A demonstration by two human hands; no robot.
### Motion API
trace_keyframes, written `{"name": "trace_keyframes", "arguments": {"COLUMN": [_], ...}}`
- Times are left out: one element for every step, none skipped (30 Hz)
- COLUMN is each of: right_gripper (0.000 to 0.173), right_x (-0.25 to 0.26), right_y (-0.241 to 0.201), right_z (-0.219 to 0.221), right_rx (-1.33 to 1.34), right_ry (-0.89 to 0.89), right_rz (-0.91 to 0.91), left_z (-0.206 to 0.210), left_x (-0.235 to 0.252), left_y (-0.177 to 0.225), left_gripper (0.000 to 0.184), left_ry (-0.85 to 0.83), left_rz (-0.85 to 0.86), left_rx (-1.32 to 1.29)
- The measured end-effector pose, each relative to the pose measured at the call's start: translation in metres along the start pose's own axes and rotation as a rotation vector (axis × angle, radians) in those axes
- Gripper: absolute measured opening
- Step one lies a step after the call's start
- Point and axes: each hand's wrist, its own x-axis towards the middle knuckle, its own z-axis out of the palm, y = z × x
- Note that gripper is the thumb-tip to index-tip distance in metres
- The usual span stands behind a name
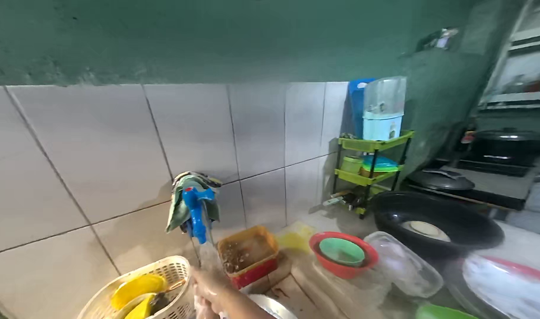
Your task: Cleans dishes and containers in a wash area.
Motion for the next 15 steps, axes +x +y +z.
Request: {"name": "trace_keyframes", "arguments": {"right_gripper": [0.041, 0.038, 0.036, 0.037, 0.037, 0.037, 0.036, 0.035, 0.033, 0.031, 0.030, 0.032, 0.033, 0.036, 0.039], "right_x": [0.002, 0.001, 0.000, 0.001, 0.001, -0.001, -0.002, -0.007, -0.011, -0.019, -0.025, -0.028, -0.028, -0.023, -0.019], "right_y": [-0.002, -0.005, -0.008, -0.011, -0.014, -0.018, -0.019, -0.018, -0.014, -0.008, 0.000, 0.013, 0.031, 0.054, 0.079], "right_z": [0.000, -0.001, -0.004, -0.008, -0.013, -0.017, -0.021, -0.026, -0.031, -0.038, -0.047, -0.059, -0.074, -0.090, -0.108], "right_rx": [0.035, 0.013, -0.054, -0.149, -0.233, -0.264, -0.235, -0.164, -0.061, 0.059, 0.177, 0.285, 0.381, 0.496, 0.634], "right_ry": [-0.020, -0.025, -0.032, -0.038, -0.060, -0.094, -0.132, -0.158, -0.152, -0.097, 0.002, 0.135, 0.313, 0.488, 0.621], "right_rz": [-0.024, -0.061, -0.105, -0.122, -0.103, -0.065, -0.048, -0.064, -0.108, -0.161, -0.205, -0.234, -0.224, -0.180, -0.105], "left_z": [-0.010, -0.020, -0.031, -0.036, -0.040, -0.045, -0.050, -0.052, -0.054, -0.055, -0.055, -0.054, -0.054, -0.054, -0.053], "left_x": [0.014, 0.030, 0.046, 0.053, 0.053, 0.052, 0.052, 0.054, 0.056, 0.057, 0.058, 0.060, 0.061, 0.063, 0.063], "left_y": [-0.012, -0.027, -0.043, -0.052, -0.054, -0.053, -0.052, -0.052, -0.055, -0.056, -0.055, -0.055, -0.055, -0.055, -0.052], "left_gripper": [0.038, 0.042, 0.042, 0.038, 0.035, 0.033, 0.034, 0.034, 0.033, 0.031, 0.029, 0.026, 0.024, 0.022, 0.019], "left_ry": [-0.146, -0.255, -0.302, -0.299, -0.298, -0.309, -0.327, -0.305, -0.265, -0.238, -0.234, -0.233, -0.257, -0.285, -0.275], "left_rz": [0.053, 0.093, 0.132, 0.137, 0.097, 0.018, -0.077, -0.161, -0.218, -0.252, -0.272, -0.279, -0.275, -0.270, -0.272], "left_rx": [-0.010, 0.008, 0.061, 0.136, 0.192, 0.230, 0.239, 0.228, 0.197, 0.163, 0.140, 0.142, 0.131, 0.113, 0.096]}}
